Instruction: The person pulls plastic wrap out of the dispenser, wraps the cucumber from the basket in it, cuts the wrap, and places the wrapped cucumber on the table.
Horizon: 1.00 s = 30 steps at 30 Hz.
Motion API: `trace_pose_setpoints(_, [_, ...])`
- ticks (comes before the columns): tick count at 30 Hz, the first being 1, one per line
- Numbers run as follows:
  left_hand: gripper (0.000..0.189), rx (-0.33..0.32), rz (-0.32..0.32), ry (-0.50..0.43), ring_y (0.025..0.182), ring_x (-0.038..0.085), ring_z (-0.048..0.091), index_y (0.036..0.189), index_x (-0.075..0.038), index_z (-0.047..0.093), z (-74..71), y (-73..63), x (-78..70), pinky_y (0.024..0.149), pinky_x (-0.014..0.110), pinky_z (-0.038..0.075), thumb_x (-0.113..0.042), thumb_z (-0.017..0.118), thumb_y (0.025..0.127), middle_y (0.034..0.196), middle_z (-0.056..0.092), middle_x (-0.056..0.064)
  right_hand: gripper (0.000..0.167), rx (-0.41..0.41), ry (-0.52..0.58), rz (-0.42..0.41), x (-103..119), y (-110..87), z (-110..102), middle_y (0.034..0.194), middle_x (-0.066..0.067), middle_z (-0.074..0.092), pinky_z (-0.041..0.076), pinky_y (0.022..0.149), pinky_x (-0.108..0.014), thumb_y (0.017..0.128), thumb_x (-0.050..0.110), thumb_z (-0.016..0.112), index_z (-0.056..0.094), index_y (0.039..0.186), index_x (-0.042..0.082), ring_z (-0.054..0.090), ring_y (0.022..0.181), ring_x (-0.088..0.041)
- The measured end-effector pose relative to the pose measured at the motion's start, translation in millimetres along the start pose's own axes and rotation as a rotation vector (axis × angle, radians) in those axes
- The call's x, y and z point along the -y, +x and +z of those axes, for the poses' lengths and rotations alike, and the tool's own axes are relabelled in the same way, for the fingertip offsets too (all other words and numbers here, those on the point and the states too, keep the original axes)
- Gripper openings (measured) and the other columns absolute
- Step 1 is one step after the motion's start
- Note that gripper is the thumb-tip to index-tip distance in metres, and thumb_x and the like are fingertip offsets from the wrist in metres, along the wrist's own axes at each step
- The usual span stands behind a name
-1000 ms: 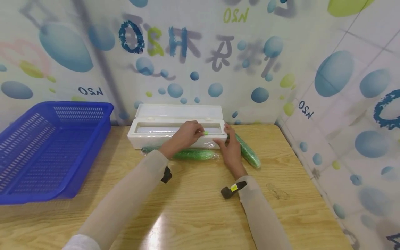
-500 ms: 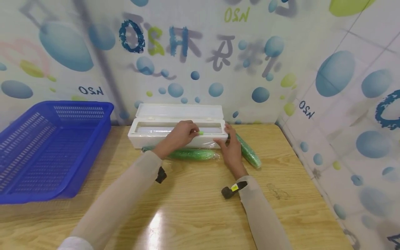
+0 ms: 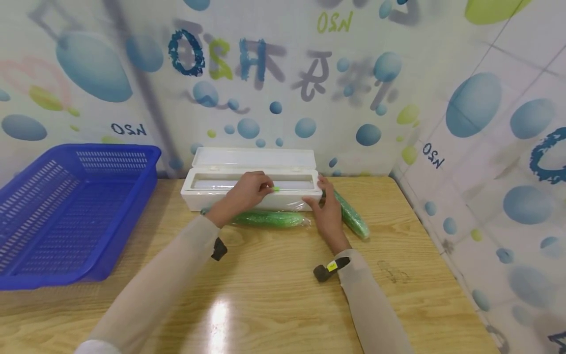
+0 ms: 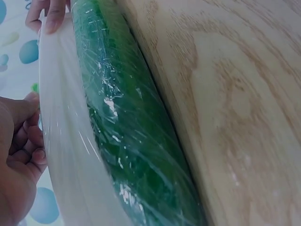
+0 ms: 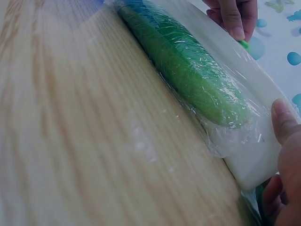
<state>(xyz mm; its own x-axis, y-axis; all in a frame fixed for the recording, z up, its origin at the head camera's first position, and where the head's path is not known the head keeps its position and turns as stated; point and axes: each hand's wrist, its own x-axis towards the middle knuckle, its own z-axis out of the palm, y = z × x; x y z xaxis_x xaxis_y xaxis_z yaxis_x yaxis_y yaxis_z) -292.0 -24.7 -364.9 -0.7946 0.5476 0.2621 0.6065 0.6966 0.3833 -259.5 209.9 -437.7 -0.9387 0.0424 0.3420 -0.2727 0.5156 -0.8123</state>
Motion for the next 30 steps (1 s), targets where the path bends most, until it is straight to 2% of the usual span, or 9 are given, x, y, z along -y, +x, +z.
trace_pose_setpoints(10, [0.018,-0.006,-0.048,0.003,0.081,0.019,0.059,0.101,-0.001,0.069,-6.3,-10.0,6.0,0.076,0.029,0.05,-0.015,0.064,0.093,0.088,0.064,0.007,0.064,-0.007,-0.011,-0.015,-0.2,-0.8,0.6,0.151,0.012,0.031,0.039,0.099,-0.043,0.09,0.044,0.061,0.032,0.144,0.024,0.046,0.12,-0.02])
trace_pose_setpoints(17, [0.018,-0.015,-0.044,-0.002,0.079,0.019,0.059,0.1,0.0,0.069,-11.9,-16.1,10.6,0.075,0.03,0.05,-0.016,0.064,0.093,0.087,0.064,0.008,0.066,-0.004,-0.026,-0.003,0.4,-1.0,0.2,0.152,0.01,0.031,0.038,0.1,-0.044,0.09,0.046,0.06,0.03,0.145,0.026,0.046,0.12,-0.021])
trace_pose_setpoints(23, [0.016,-0.033,-0.028,0.002,0.078,0.019,0.058,0.099,-0.001,0.069,-13.0,-19.8,16.2,0.073,0.03,0.05,-0.015,0.064,0.092,0.085,0.064,0.007,0.067,-0.001,-0.034,0.011,-0.6,-1.9,-0.5,0.15,0.001,0.036,0.038,0.1,-0.045,0.089,0.048,0.06,0.029,0.146,0.03,0.046,0.12,-0.022])
trace_pose_setpoints(30, [0.016,-0.034,-0.022,-0.012,0.079,0.02,0.059,0.099,0.0,0.07,-16.4,-23.2,20.0,0.074,0.031,0.05,-0.013,0.065,0.092,0.086,0.064,0.008,0.066,0.002,-0.028,0.022,-0.3,-1.3,0.3,0.151,0.003,0.034,0.039,0.099,-0.044,0.089,0.049,0.06,0.03,0.145,0.031,0.046,0.119,-0.022])
